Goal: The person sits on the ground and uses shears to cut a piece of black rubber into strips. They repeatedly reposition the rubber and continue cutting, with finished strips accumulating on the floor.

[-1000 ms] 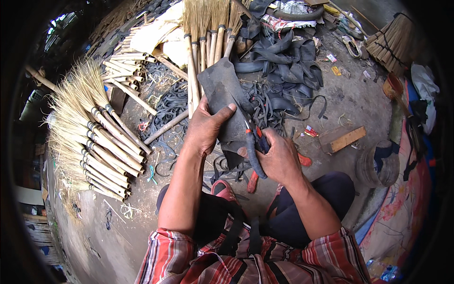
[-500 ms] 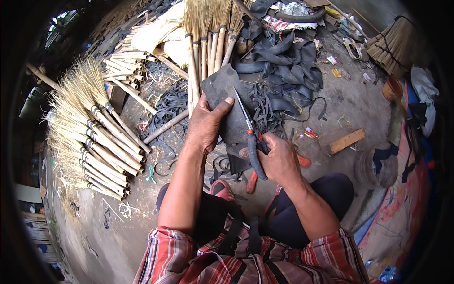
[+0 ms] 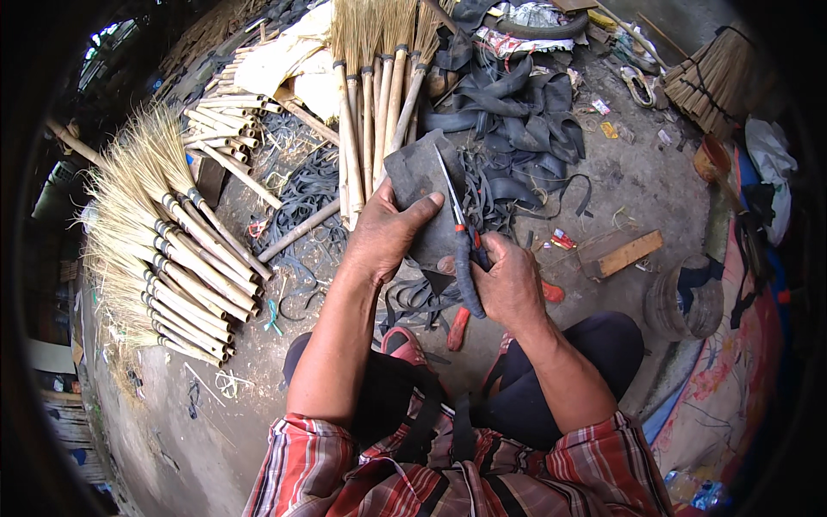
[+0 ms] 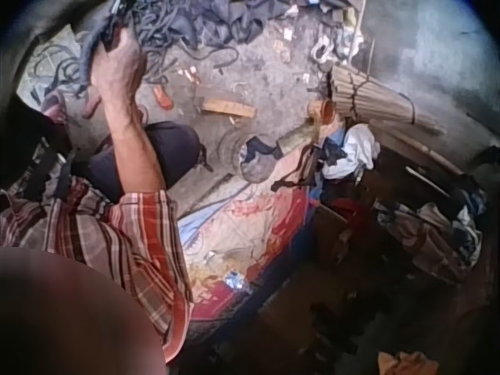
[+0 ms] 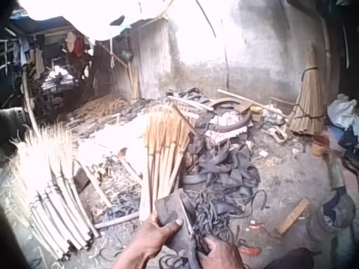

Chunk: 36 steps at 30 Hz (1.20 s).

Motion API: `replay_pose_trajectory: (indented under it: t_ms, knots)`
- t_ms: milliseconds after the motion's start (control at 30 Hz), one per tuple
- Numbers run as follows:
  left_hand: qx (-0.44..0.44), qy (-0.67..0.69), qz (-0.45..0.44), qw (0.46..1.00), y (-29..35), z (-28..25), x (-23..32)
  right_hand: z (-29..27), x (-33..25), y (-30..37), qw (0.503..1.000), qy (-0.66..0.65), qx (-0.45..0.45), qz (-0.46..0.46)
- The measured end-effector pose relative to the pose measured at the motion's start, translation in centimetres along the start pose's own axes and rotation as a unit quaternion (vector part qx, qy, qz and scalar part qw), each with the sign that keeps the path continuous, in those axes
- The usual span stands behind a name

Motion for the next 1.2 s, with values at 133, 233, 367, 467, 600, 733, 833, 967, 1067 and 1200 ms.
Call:
replay_pose_trajectory:
  t_ms: [133, 233, 367, 467, 600, 733, 833, 967, 1067, 1200]
  knots:
    - [-0.042, -0.038, -0.015, 0.998, 0.6, 0.2, -0.2, -0.2, 0.4, -0.7, 0.998, -0.012, 0.024, -0.051]
    - [-0.045, -0.075, -0.001, 0.996, 0.7, 0.4, -0.2, -0.4, 0.4, -0.7, 0.998, 0.011, 0.012, -0.061]
    - [-0.04, -0.08, -0.019, 0.996, 0.7, 0.1, -0.1, -0.4, 0.2, -0.6, 0.998, -0.049, -0.014, -0.026]
    - [-0.07, -0.111, -0.019, 0.991, 0.5, 0.1, -0.3, -0.5, 0.3, -0.9, 0.999, -0.044, -0.018, -0.004]
    - [-0.083, -0.133, 0.003, 0.988, 0.4, 0.4, -0.8, -0.8, 0.8, -1.4, 0.991, -0.129, -0.012, 0.006]
    - [-0.037, -0.074, -0.028, 0.996, 0.3, 0.4, -0.8, -1.3, 1.4, -1.8, 0.97, -0.244, -0.008, 0.008]
    - [0.007, 0.028, -0.043, 0.999, 0.0, -0.2, -0.3, -0.6, 1.7, -1.5, 0.97, -0.239, -0.04, -0.022]
    - [-0.012, 0.128, -0.041, 0.991, 0.0, -0.1, 0.0, 0.1, 1.7, -1.3, 0.976, -0.208, -0.037, -0.055]
    - [-0.047, 0.065, -0.057, 0.995, 0.4, 0.3, -0.2, -0.6, 1.5, -1.7, 0.956, -0.293, 0.007, -0.036]
    - [-0.224, -0.147, -0.043, 0.962, 1.3, 0.8, -0.7, -2.9, 0.8, -2.3, 0.897, -0.428, 0.108, -0.012]
Point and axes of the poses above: each hand's wrist, its own y-axis away from the middle knuckle, its own z-axis out of the palm, x = y × z, the point moved 1 cm from there along -y, towards the middle knuckle, and after that the axes turned 15 degrees about -y, right-handed, at the moved point
